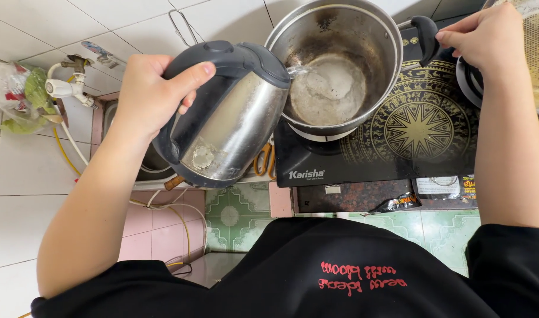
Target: Washing a pot, placing it on a gas stove, and filling it with water from an electric kettle.
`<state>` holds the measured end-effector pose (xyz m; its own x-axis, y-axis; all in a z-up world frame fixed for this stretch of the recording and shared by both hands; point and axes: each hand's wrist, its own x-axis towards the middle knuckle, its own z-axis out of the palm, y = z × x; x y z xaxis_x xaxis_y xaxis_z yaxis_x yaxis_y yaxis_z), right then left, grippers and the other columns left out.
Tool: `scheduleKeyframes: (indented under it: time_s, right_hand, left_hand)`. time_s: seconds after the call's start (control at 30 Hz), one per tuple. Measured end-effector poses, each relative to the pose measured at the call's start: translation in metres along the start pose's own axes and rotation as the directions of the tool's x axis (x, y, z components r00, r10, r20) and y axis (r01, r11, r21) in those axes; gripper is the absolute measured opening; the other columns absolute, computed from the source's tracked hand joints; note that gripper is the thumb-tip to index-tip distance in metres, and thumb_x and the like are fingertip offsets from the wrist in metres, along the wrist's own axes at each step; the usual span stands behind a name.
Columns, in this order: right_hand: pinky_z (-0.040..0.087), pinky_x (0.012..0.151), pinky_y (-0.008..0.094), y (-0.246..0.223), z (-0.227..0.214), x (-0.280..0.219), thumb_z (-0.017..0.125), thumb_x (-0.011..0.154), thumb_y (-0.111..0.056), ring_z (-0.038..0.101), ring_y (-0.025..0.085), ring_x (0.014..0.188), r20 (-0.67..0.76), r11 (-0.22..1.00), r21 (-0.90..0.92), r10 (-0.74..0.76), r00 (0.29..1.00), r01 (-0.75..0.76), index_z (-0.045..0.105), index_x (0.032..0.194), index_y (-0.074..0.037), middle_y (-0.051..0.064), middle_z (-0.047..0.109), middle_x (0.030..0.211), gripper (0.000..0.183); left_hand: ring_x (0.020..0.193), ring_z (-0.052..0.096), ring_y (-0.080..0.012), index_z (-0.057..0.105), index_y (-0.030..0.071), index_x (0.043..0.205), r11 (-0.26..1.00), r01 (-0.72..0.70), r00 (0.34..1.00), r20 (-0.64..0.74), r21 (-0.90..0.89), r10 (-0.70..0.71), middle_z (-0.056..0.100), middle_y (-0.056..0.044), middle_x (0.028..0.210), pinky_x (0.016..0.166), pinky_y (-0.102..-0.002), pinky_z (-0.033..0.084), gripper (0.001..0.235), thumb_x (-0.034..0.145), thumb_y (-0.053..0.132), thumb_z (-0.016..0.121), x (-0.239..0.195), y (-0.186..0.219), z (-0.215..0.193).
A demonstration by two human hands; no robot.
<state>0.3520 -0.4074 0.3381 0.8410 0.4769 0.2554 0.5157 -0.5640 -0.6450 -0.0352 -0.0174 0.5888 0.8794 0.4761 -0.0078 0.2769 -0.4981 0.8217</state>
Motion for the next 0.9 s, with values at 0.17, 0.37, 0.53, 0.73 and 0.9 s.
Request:
scheduleKeyframes:
  time_s: [0.17, 0.37, 0.53, 0.73, 0.9]
  right_hand:
    - [0.058, 0.072, 0.028, 0.015, 0.006, 0.002, 0.084, 0.101, -0.012, 0.07, 0.013, 0.074, -0.006, 0.999, -0.01, -0.045, 0.999, 0.045, 0.082, 0.102, -0.002, 0.009, 0.075, 0.085, 0.01]
    - [0.057, 0.071, 0.027, 0.02, 0.007, 0.003, 0.084, 0.103, -0.014, 0.069, 0.012, 0.072, -0.005, 0.997, -0.037, -0.063, 0.998, 0.063, 0.081, 0.102, -0.003, 0.007, 0.075, 0.085, 0.012]
    - [0.057, 0.071, 0.027, 0.019, 0.006, 0.001, 0.084, 0.102, -0.013, 0.069, 0.012, 0.072, -0.015, 0.996, -0.053, -0.074, 0.997, 0.073, 0.082, 0.102, -0.004, 0.007, 0.075, 0.084, 0.01]
    - [0.055, 0.067, 0.027, -0.006, -0.003, -0.003, 0.084, 0.1, -0.014, 0.066, 0.012, 0.066, -0.036, 0.996, -0.026, -0.087, 0.996, 0.086, 0.081, 0.101, -0.003, 0.008, 0.073, 0.082, 0.011]
    - [0.056, 0.07, 0.027, 0.005, -0.001, 0.001, 0.083, 0.102, -0.012, 0.068, 0.01, 0.069, -0.001, 0.998, -0.029, -0.058, 0.998, 0.058, 0.081, 0.104, -0.003, 0.007, 0.075, 0.085, 0.01]
  left_hand:
    - [0.048, 0.052, -0.0051, 0.068, 0.003, 0.072, 0.998, 0.017, 1.0, 0.011, 0.062, -0.018, 0.059, 0.0, 0.058, 0.045, -0.022, 0.04, 0.038, 0.092, 0.032, 0.081, 0.005, 0.008, -0.001]
    - [0.047, 0.05, -0.0051, 0.067, 0.003, 0.071, 0.998, -0.018, 0.998, 0.06, 0.066, 0.014, 0.058, 0.0, 0.056, 0.043, -0.023, 0.037, 0.039, 0.093, 0.032, 0.08, 0.01, 0.012, -0.002]
    - [0.047, 0.05, -0.0048, 0.066, 0.003, 0.07, 0.996, -0.039, 0.995, 0.092, 0.079, 0.031, 0.057, 0.0, 0.056, 0.043, -0.023, 0.035, 0.041, 0.095, 0.032, 0.079, 0.014, 0.017, -0.001]
    - [0.047, 0.049, -0.005, 0.065, 0.004, 0.07, 0.995, -0.045, 0.994, 0.108, 0.089, 0.035, 0.056, 0.0, 0.056, 0.042, -0.024, 0.035, 0.04, 0.095, 0.031, 0.078, 0.019, 0.022, 0.0]
    - [0.046, 0.05, -0.0054, 0.064, 0.003, 0.069, 0.995, -0.035, 0.994, 0.11, 0.09, 0.025, 0.056, -0.001, 0.057, 0.041, -0.025, 0.035, 0.04, 0.095, 0.031, 0.079, 0.022, 0.024, 0.001]
